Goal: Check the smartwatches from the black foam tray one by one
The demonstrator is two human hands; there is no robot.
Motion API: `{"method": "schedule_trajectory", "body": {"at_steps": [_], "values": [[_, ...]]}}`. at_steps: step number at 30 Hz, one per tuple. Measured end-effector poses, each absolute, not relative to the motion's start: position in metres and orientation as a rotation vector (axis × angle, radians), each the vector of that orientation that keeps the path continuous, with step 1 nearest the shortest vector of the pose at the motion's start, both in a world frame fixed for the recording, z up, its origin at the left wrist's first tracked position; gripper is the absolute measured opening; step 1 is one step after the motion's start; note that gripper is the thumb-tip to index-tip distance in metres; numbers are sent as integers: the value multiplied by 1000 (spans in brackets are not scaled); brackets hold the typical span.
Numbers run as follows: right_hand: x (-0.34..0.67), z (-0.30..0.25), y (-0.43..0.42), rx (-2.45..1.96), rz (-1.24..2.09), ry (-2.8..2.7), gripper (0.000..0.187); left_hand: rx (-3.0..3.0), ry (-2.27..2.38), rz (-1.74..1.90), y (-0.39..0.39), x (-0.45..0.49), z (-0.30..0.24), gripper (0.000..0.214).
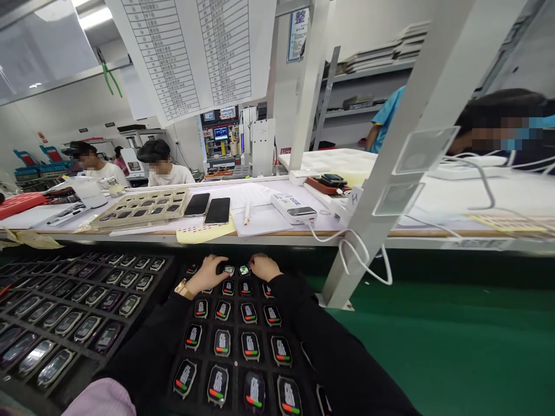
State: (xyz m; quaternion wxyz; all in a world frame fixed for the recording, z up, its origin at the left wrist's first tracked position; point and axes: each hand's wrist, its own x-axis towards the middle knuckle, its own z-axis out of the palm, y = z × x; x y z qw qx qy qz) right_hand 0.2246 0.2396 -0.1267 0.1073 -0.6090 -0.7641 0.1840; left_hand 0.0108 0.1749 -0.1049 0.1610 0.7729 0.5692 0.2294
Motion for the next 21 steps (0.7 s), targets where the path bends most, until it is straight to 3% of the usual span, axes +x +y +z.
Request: {"method": "schedule_trajectory", "body": {"at_steps": [8, 14, 21], "values": [[206, -127, 251, -1906, 824, -2097, 26, 2170, 1313, 807, 102, 29, -76, 35], [207, -134, 245, -1918, 1034, -1973, 26, 2051, 1258, 882, 37, 24, -66, 32], [211, -124, 224, -1734, 1107, -1848, 24, 1932, 1383, 1011, 13, 12, -69, 32]]}}
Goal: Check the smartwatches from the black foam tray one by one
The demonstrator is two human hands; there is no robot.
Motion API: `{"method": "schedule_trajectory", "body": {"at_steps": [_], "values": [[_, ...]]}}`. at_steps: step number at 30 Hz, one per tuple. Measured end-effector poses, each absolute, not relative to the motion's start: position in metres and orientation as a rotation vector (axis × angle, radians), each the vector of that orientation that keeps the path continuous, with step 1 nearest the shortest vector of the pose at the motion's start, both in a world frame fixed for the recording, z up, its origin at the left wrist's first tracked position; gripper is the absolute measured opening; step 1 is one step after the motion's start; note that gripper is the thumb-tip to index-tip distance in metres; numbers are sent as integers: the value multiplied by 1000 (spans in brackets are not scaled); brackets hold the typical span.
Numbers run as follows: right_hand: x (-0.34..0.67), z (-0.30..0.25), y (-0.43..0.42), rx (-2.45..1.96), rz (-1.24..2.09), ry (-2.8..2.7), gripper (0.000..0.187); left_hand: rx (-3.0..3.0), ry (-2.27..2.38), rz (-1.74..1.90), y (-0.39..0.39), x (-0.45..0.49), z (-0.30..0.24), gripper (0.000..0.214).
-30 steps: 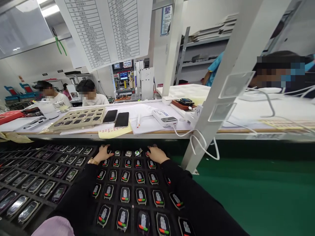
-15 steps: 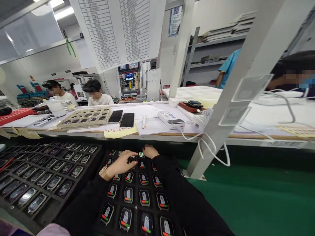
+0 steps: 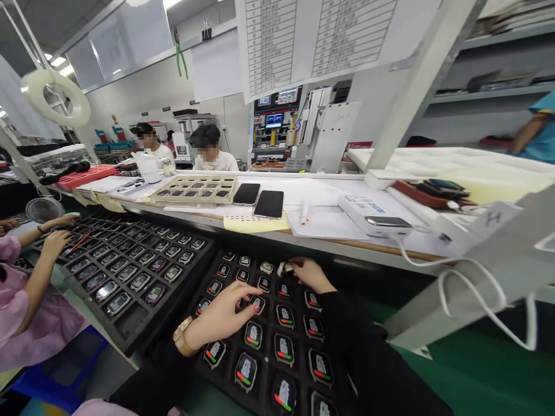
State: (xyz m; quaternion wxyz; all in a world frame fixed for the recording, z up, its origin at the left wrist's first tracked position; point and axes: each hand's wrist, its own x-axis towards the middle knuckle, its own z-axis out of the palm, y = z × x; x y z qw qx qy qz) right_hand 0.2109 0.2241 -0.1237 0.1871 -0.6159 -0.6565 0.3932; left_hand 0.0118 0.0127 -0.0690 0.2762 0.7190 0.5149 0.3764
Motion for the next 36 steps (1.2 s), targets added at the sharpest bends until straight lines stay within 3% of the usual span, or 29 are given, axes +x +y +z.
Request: {"method": "schedule_trajectory", "body": {"at_steps": [6, 14, 25, 36], "values": [[209, -87, 172, -1405, 1169, -1810, 13, 1686, 1424, 1157, 16, 14, -87, 47], [202, -42, 84, -1024, 1358, -1866, 30, 1190, 1005, 1205, 2, 29, -97, 85], [195, -26, 41, -761, 1521, -1684, 41, 968, 802, 1514, -21, 40, -93, 53], [200, -34, 31, -736, 1434, -1696, 32, 826, 778, 1475, -26, 39, -87, 56]]}}
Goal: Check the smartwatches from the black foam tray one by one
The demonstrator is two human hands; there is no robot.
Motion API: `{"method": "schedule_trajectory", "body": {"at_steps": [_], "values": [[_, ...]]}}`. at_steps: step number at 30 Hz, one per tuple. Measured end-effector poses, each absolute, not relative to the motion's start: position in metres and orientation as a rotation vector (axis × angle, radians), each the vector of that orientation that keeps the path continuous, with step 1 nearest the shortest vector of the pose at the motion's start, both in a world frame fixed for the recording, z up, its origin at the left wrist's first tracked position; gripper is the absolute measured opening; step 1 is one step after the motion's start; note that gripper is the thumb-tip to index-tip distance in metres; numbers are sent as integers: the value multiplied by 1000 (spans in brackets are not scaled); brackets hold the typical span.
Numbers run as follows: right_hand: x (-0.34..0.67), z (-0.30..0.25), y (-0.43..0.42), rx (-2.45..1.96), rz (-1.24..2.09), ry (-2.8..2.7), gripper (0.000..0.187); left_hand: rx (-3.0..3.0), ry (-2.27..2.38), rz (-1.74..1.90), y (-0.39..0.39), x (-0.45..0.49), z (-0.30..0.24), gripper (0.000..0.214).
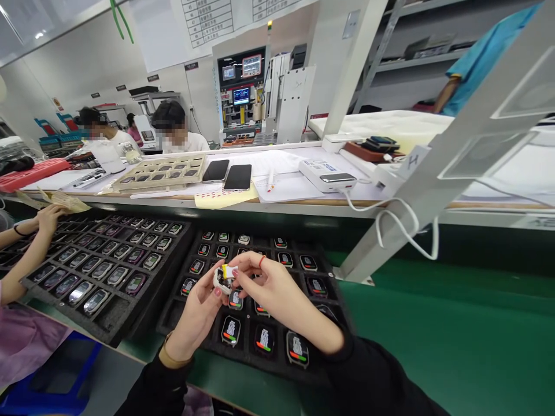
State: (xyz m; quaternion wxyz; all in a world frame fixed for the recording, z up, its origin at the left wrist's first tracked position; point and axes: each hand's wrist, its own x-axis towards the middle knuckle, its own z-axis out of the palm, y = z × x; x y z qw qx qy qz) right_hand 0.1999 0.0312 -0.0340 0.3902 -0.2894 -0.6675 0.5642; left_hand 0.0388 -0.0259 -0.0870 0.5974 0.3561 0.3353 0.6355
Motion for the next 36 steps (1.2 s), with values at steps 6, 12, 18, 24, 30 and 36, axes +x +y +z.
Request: {"method": "schedule_trajectory", "body": {"at_steps": [6, 12, 18, 24, 30, 36], "values": [[199, -34, 28, -802, 1411, -1725, 38, 789, 763, 1484, -24, 35, -87, 53], [200, -33, 27, -789, 1355, -1734, 34, 721, 692, 1451, -27, 34, -85, 38], [199, -31, 23, -743, 1471, -1711, 30, 822, 696, 1424, -28, 35, -84, 42], [198, -33, 22, -703, 1547, -1704, 24, 1040, 829, 1448, -31, 32, -84, 53], [197, -34, 19, -727, 1163, -1867, 12, 1169, 909, 1478, -35, 31, -80, 58], [194, -36, 17, -670, 939, -1915, 8, 1253, 980, 1488, -37, 27, -84, 58]]}}
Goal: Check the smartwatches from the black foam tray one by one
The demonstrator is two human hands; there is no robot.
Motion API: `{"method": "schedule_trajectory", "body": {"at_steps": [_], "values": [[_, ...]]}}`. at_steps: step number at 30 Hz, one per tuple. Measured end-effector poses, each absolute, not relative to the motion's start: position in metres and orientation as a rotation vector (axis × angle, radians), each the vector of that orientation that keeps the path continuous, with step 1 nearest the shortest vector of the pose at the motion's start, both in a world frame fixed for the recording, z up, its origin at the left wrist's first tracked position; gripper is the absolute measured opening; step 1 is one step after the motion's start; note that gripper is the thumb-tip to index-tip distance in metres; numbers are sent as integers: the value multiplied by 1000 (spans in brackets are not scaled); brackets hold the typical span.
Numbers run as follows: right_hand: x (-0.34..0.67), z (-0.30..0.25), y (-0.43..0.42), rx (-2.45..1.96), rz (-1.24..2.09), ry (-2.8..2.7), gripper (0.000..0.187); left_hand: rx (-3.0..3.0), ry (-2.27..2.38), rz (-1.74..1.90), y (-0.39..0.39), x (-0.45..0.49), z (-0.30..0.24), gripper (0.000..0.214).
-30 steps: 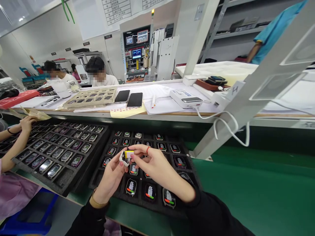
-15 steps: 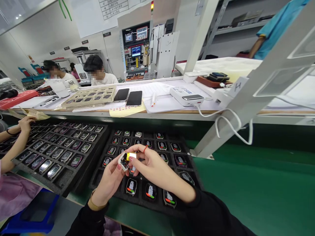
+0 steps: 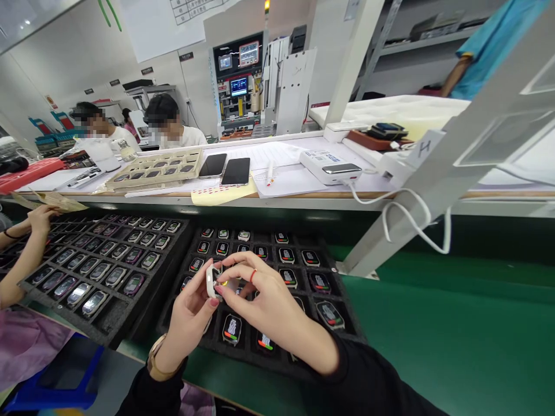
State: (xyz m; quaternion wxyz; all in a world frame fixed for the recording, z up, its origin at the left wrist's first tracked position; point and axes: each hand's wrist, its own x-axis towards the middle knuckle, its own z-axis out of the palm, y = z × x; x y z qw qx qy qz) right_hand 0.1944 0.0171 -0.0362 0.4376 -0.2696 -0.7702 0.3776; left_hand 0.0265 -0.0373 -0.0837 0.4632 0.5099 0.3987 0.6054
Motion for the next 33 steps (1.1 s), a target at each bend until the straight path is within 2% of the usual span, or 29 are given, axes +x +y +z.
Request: {"method": "schedule_trajectory", "body": {"at_steps": [5, 10, 28, 33], "values": [[191, -36, 17, -614, 736, -1948, 13, 1282, 952, 1491, -35, 24, -85, 57], [190, -38, 18, -676, 538, -1976, 8, 1262, 901, 1515, -35, 23, -81, 54], [187, -33, 15, -500, 531, -1971, 15, 1214, 717, 1550, -33, 27, -77, 49], [179, -42, 10, -466, 541, -1871, 23, 1245, 748, 1563, -34, 27, -75, 48]]}}
